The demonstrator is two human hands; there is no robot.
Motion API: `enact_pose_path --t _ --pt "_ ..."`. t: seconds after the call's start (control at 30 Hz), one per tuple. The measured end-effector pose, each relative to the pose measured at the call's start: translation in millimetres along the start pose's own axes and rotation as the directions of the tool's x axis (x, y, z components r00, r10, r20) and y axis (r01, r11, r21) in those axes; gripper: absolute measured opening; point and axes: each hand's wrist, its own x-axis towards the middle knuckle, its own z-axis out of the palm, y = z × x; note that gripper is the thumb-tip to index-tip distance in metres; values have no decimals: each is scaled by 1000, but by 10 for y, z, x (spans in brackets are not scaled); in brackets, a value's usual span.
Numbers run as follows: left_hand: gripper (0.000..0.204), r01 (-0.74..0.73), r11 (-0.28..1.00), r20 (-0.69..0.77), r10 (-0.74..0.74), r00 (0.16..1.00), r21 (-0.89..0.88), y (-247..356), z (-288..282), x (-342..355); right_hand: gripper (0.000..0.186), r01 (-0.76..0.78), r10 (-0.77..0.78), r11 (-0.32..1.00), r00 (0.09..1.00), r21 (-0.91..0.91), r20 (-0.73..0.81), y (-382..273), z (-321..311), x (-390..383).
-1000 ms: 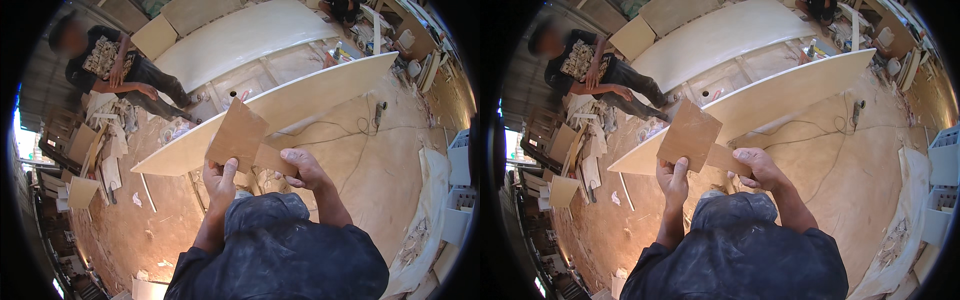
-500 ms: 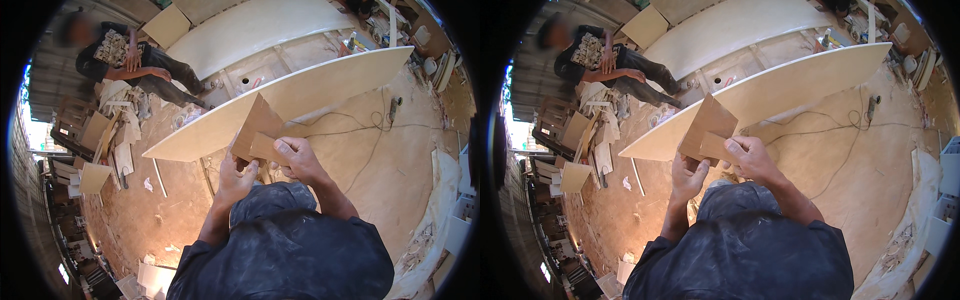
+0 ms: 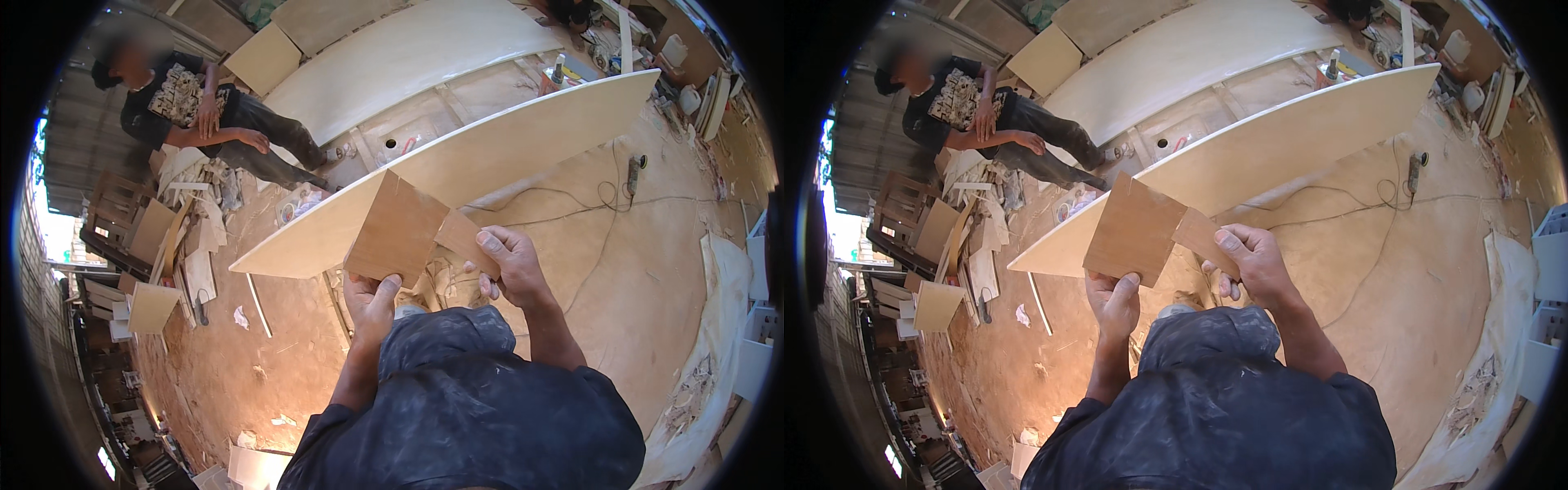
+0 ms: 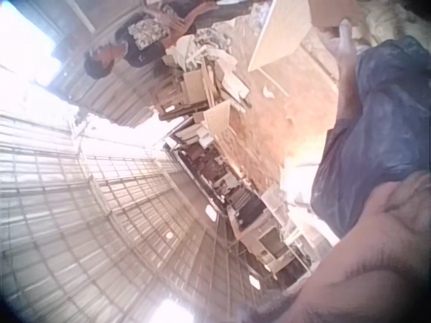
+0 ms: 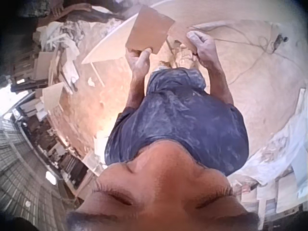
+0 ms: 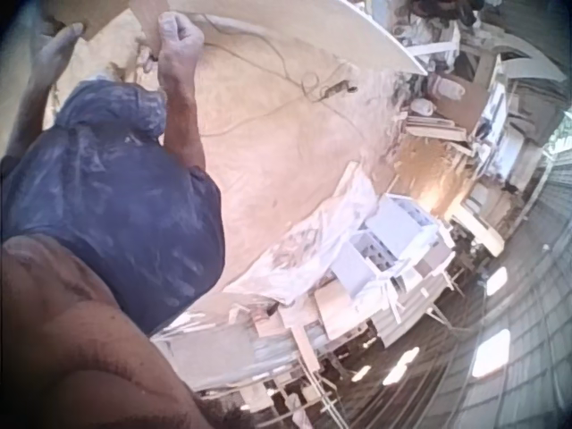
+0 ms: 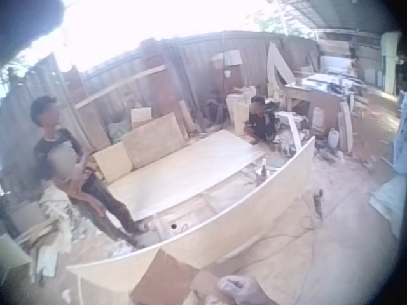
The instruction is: The person applies adhesive and applies pieces of laminate to the edge of a large board using a small scraper and their hands. They then press the laminate firmly against the edge and handle small pieces of scrap material.
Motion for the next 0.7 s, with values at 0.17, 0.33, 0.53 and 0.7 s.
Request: enact_pose_path --t 0.17,0.33,0.53,0.7 --pt "56 -45 999 76 43 996 20 -18 -30 -54 30 11 -11 1000 999 3 -32 -23 20 -58" --pt "55 -117 987 233 88 969 113 7 -218 -80 29 -17 17 999 1000 34 -5 -3 63 -32" --pt "52 -194 956 327 115 938 219 88 -285 -136 29 -48 47 998 999 48 25 28 90 45" --pt "51 -215 932 355 104 929 290 132 -358 -145 29 -86 79 993 993 83 82 -40 86 146"
